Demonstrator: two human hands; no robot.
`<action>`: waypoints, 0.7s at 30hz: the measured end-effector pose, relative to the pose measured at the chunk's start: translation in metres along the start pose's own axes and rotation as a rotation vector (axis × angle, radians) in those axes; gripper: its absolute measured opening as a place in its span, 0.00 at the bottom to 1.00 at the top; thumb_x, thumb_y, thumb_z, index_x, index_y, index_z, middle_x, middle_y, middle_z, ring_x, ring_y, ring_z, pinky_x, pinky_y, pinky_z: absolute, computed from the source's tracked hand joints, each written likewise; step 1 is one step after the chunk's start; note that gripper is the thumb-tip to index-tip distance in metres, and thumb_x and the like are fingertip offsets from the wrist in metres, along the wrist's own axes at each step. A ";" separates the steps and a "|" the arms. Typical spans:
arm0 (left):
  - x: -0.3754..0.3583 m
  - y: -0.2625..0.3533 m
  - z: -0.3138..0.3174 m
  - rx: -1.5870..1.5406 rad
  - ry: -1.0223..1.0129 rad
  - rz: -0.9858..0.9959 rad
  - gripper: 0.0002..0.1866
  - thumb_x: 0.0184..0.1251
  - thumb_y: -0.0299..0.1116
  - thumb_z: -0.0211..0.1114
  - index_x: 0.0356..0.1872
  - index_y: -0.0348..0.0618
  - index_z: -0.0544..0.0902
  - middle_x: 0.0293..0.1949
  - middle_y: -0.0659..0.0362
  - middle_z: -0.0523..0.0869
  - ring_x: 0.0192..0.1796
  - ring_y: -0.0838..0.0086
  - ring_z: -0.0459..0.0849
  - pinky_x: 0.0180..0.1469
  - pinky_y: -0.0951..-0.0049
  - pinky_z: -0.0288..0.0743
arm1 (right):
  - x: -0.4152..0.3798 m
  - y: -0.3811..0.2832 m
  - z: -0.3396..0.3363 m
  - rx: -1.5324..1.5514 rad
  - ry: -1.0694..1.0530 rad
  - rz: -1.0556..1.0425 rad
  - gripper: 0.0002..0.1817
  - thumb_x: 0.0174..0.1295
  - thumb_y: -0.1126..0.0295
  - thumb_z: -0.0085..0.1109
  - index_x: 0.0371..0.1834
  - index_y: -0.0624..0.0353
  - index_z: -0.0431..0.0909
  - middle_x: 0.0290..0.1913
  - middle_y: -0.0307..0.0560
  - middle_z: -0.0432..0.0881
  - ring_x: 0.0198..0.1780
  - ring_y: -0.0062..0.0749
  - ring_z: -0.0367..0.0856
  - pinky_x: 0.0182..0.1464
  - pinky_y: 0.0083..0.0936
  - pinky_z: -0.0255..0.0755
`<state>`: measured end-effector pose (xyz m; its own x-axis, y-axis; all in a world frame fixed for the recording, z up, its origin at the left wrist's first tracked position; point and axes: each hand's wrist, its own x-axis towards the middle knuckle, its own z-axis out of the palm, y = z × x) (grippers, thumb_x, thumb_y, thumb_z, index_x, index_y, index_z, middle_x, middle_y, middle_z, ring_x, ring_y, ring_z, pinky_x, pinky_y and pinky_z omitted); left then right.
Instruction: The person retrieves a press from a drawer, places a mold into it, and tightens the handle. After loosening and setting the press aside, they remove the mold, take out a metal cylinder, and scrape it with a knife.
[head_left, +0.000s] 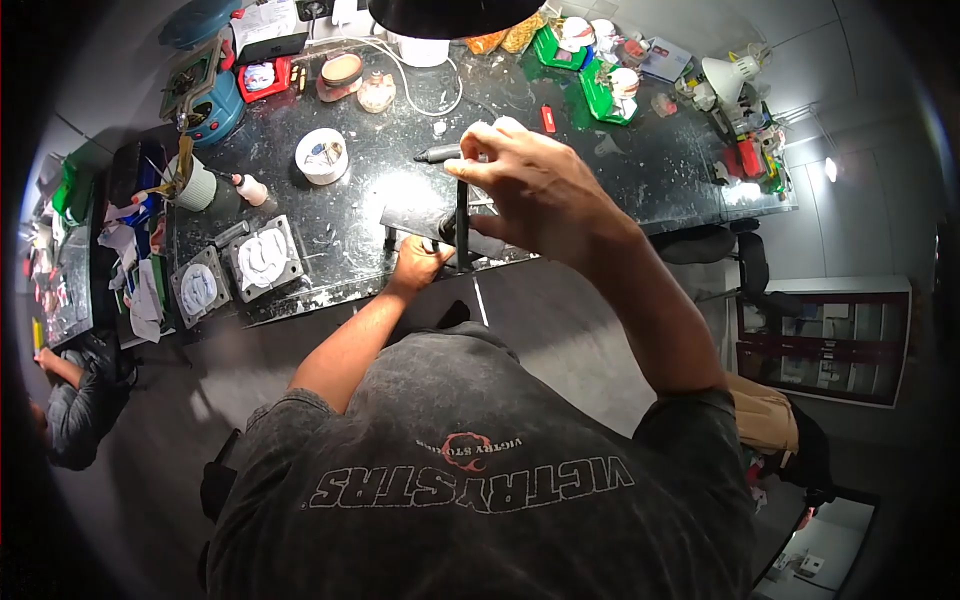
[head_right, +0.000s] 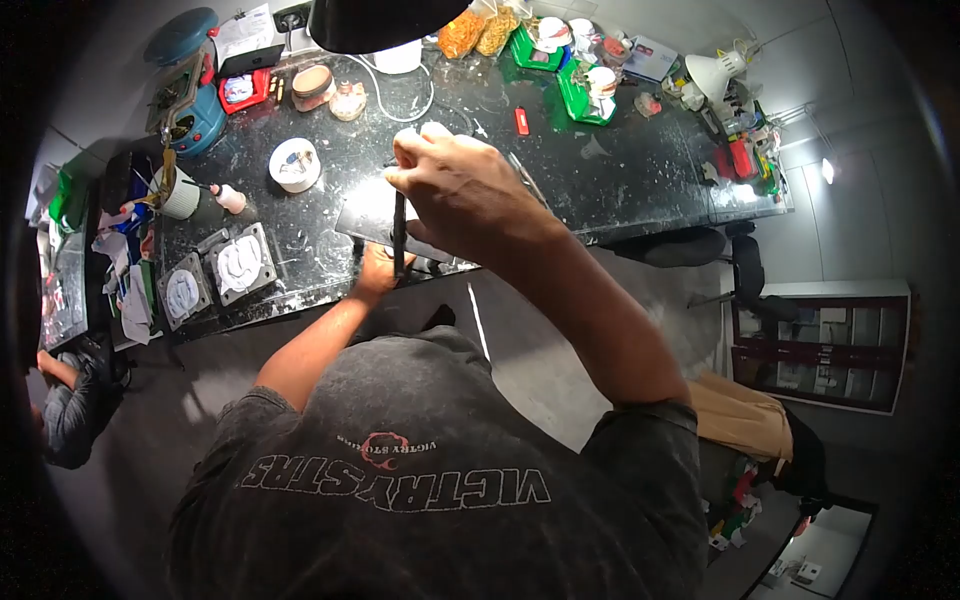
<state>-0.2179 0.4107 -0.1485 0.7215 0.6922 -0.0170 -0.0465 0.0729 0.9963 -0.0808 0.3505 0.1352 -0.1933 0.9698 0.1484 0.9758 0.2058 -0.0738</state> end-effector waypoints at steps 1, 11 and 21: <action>0.002 0.003 0.000 -0.033 -0.023 0.014 0.11 0.60 0.27 0.69 0.20 0.40 0.77 0.18 0.71 0.76 0.24 0.87 0.69 0.25 0.75 0.63 | 0.000 0.001 0.001 -0.002 -0.001 0.003 0.20 0.53 0.65 0.72 0.51 0.51 0.83 0.42 0.39 0.81 0.47 0.39 0.82 0.47 0.34 0.78; 0.023 -0.031 -0.018 0.268 -0.176 0.263 0.22 0.56 0.34 0.73 0.52 0.36 0.81 0.44 0.56 0.86 0.47 0.67 0.84 0.53 0.66 0.76 | -0.003 0.009 0.010 0.031 0.029 -0.109 0.20 0.49 0.61 0.74 0.44 0.54 0.81 0.39 0.40 0.81 0.43 0.36 0.82 0.42 0.32 0.78; 0.016 -0.024 -0.005 -0.025 0.028 -0.058 0.08 0.72 0.26 0.58 0.45 0.41 0.84 0.33 0.65 0.87 0.34 0.82 0.83 0.35 0.76 0.78 | -0.003 0.000 0.040 0.336 -0.242 0.337 0.29 0.69 0.44 0.54 0.18 0.58 0.78 0.19 0.51 0.79 0.23 0.48 0.79 0.30 0.39 0.72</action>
<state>-0.2089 0.4241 -0.1728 0.7037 0.7063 -0.0776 -0.0227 0.1314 0.9911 -0.0846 0.3525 0.0956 0.0682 0.9836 -0.1670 0.9090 -0.1302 -0.3959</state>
